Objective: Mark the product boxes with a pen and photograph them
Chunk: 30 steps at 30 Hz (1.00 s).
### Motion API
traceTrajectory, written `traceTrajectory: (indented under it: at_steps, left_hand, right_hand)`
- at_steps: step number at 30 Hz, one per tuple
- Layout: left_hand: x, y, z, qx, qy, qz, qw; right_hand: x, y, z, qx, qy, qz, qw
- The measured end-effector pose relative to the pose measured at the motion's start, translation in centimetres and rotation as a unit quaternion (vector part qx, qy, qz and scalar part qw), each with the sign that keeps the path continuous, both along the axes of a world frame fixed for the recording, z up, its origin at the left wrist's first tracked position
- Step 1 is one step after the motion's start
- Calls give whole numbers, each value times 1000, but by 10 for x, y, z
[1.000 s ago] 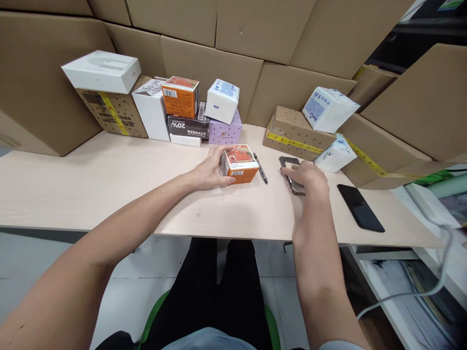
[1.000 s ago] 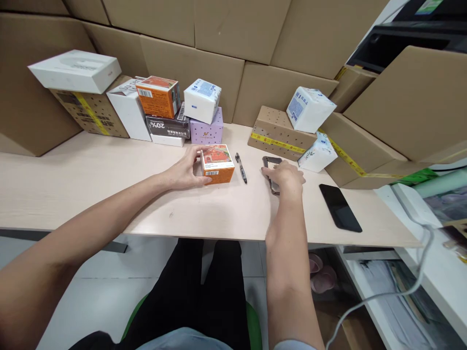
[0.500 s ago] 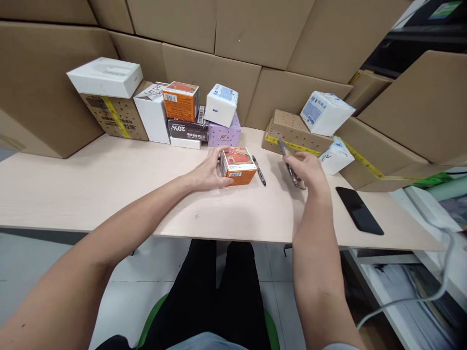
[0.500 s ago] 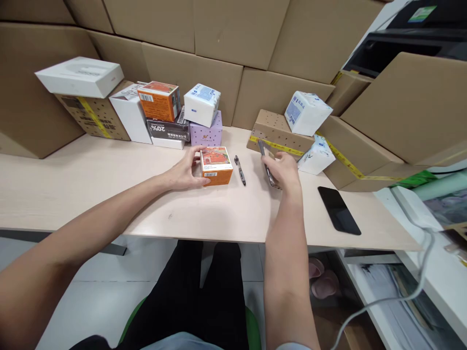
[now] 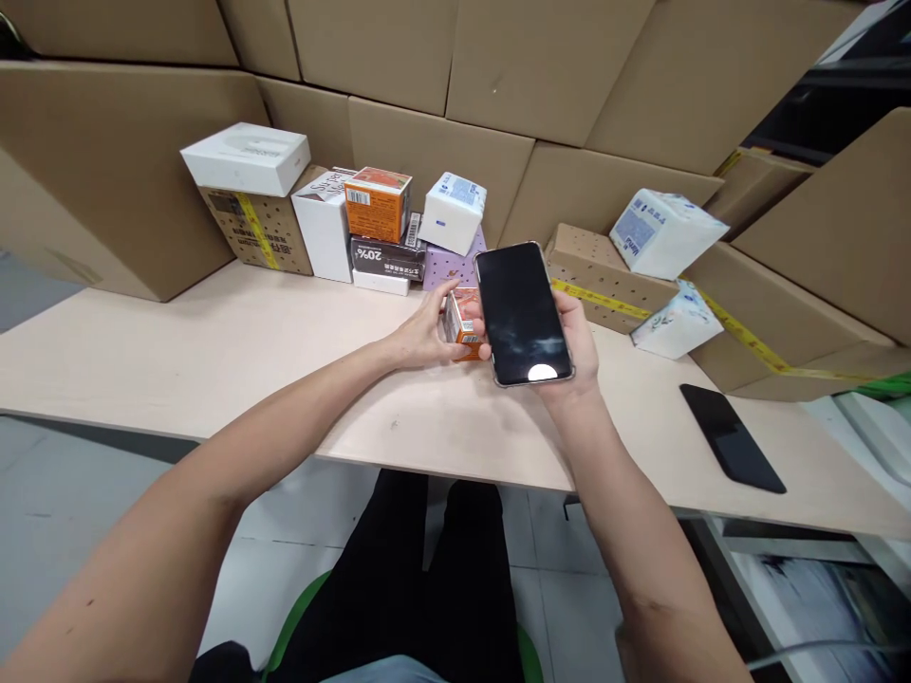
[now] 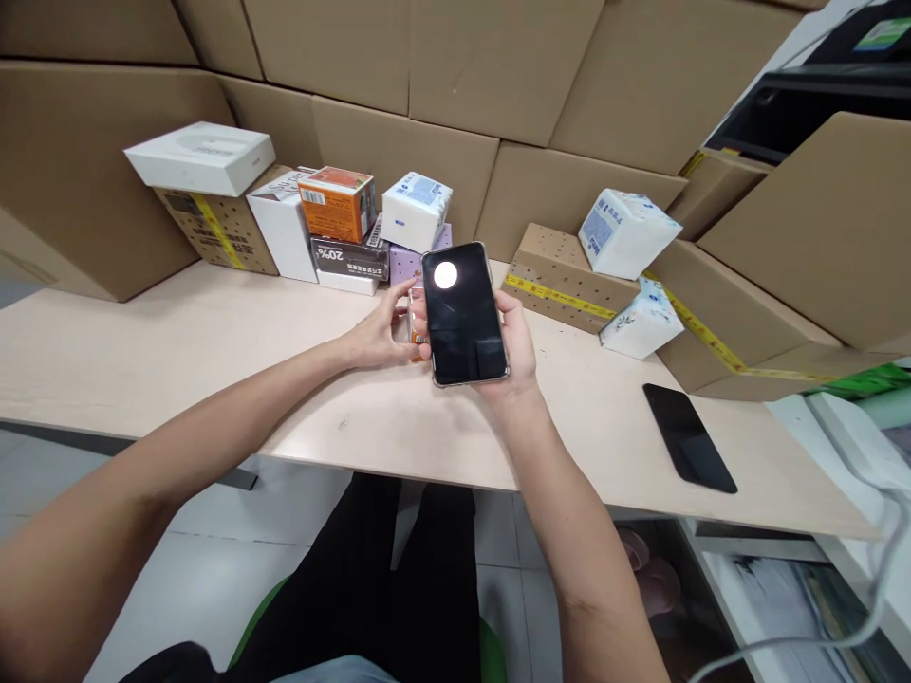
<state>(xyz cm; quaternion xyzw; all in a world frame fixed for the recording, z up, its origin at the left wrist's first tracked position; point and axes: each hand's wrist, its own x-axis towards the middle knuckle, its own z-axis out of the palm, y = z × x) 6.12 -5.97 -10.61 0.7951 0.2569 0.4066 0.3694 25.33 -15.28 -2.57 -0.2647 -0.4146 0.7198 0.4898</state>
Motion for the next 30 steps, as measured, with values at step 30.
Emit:
traceTrajectory:
  at_steps: [30]
  left_hand:
    - [2,-1,1,-8,-29,-14,999]
  right_hand:
    - [-13,0,-5,-78,84,16,993]
